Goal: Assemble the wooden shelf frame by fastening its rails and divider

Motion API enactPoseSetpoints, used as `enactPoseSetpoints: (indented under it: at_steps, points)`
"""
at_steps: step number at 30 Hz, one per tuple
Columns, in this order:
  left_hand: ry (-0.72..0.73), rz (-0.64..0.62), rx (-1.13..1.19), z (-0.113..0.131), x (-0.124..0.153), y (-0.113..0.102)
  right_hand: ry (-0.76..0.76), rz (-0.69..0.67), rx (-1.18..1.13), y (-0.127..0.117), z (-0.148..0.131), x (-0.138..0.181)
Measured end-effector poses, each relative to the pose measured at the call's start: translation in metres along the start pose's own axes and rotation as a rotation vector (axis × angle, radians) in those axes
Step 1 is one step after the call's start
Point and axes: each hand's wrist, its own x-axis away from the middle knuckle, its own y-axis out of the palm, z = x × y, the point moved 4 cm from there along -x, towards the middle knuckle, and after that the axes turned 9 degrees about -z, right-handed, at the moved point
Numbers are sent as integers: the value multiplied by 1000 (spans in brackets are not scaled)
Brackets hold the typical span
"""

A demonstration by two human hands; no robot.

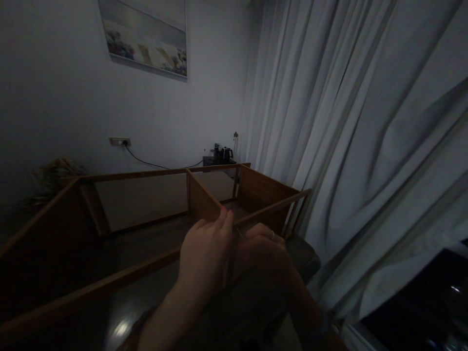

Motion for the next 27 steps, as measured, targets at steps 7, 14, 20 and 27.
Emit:
enactPoseSetpoints:
  at_steps: [7, 14, 20, 27]
  points:
    - [-6, -20, -15, -1, 1, 3, 29, 140, 56, 7, -6, -4]
    - [17, -22, -33, 0, -2, 1, 318, 361, -89, 20, -4, 7]
    - [23, 29, -48, -2, -2, 4, 482, 420, -222, 15, -15, 7]
    - [20, 0, -37, -2, -1, 3, 426, 318, -164, 14, -4, 20]
